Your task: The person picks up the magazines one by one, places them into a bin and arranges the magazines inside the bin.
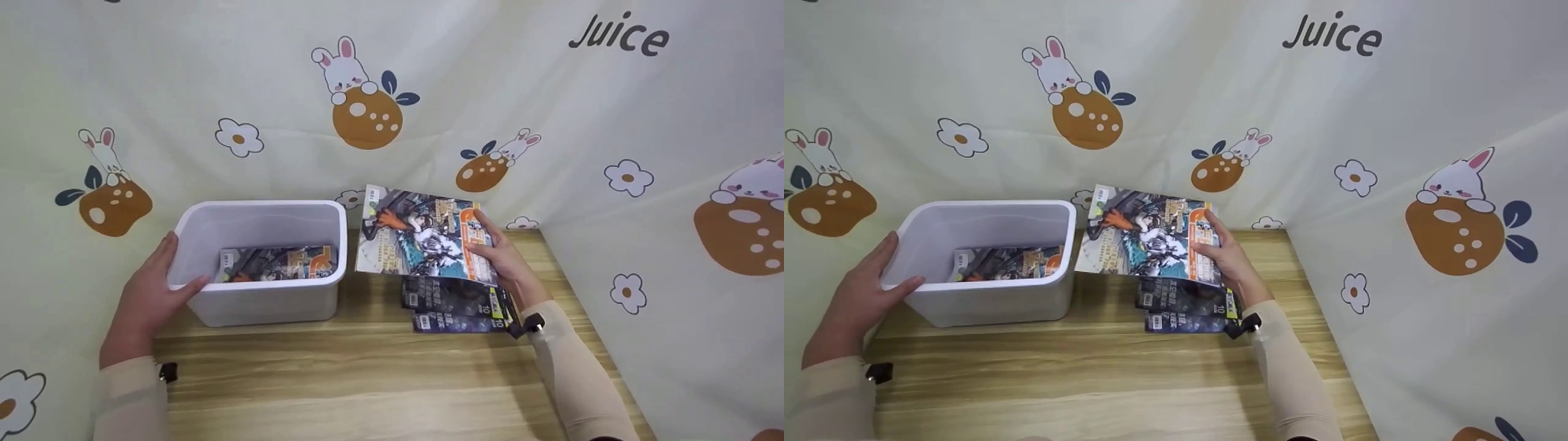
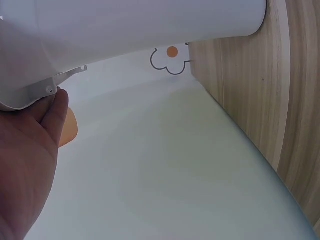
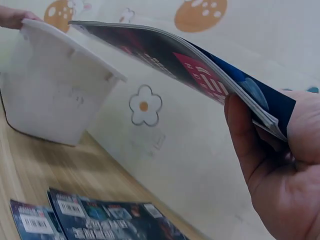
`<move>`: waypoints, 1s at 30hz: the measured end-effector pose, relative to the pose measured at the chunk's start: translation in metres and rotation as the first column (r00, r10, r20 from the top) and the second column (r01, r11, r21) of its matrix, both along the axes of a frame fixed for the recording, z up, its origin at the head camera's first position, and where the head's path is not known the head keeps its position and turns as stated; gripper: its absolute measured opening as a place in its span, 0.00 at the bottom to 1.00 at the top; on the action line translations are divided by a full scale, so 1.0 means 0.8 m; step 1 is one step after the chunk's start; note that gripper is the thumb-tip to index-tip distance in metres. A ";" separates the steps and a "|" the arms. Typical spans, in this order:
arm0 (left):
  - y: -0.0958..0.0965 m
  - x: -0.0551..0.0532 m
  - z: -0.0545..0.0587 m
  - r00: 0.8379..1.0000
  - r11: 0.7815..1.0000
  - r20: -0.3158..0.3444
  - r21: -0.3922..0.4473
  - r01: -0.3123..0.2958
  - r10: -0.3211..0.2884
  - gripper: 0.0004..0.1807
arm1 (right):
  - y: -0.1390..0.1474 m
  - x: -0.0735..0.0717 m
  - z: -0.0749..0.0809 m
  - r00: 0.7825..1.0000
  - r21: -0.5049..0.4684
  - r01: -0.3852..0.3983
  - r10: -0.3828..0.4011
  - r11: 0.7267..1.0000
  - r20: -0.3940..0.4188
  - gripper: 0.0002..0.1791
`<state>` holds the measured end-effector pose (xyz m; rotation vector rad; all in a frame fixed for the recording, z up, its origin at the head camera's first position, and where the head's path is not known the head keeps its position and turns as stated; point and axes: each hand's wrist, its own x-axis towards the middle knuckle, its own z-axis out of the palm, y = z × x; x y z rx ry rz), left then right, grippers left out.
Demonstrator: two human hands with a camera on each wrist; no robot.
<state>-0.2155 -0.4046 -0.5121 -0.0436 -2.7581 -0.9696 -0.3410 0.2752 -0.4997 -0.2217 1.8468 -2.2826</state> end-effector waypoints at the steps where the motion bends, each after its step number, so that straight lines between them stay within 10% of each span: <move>1: 0.000 0.001 -0.001 1.000 1.000 0.000 -0.001 0.000 0.000 0.63 | -0.005 0.001 0.002 1.000 0.002 -0.008 0.008 1.000 -0.008 0.53; 30: -0.001 0.005 -0.002 1.000 1.000 -0.024 -0.003 -0.002 0.002 0.61 | -0.145 -0.007 0.052 0.990 -0.032 -0.141 0.140 0.989 -0.030 0.52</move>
